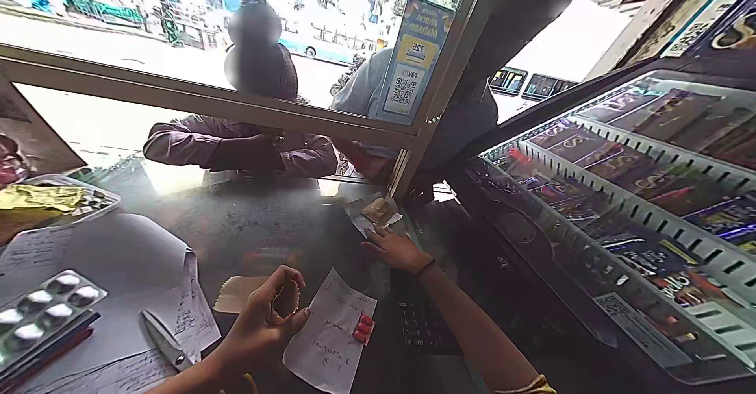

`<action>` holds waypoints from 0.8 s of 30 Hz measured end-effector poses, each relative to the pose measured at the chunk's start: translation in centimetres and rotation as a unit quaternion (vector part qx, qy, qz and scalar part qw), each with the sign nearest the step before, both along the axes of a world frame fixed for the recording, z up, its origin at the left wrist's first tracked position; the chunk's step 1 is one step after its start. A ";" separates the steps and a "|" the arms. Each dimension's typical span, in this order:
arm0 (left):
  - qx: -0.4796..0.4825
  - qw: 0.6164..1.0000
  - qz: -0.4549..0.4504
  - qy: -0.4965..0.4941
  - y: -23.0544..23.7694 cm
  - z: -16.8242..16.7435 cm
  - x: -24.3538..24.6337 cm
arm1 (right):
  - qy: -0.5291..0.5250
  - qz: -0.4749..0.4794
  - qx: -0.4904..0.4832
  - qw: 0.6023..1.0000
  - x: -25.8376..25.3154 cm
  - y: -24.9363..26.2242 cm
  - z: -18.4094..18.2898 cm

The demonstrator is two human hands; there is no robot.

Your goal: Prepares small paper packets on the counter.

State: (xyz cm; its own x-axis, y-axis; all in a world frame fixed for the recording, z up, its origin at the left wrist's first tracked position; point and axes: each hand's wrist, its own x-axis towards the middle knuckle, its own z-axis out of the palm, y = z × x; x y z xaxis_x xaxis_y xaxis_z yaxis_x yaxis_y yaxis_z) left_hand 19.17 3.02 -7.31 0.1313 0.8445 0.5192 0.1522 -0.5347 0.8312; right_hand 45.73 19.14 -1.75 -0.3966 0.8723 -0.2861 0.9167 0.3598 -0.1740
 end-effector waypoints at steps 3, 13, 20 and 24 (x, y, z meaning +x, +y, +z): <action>-0.010 1.000 -0.009 0.014 -0.1 -0.1 -0.1 | 0.017 0.016 0.051 0.998 0.1 -1.2 0.8; -0.104 0.991 0.010 0.089 0.0 -0.2 -0.1 | -0.017 0.188 0.057 0.980 -4.0 -15.9 0.4; -0.038 0.995 -0.045 0.081 -0.6 0.8 0.1 | 0.270 0.234 0.158 0.921 -2.4 -13.6 0.3; -0.020 0.993 -0.096 0.062 -0.7 0.9 0.2 | 0.528 0.261 0.114 0.800 -4.4 -13.2 2.8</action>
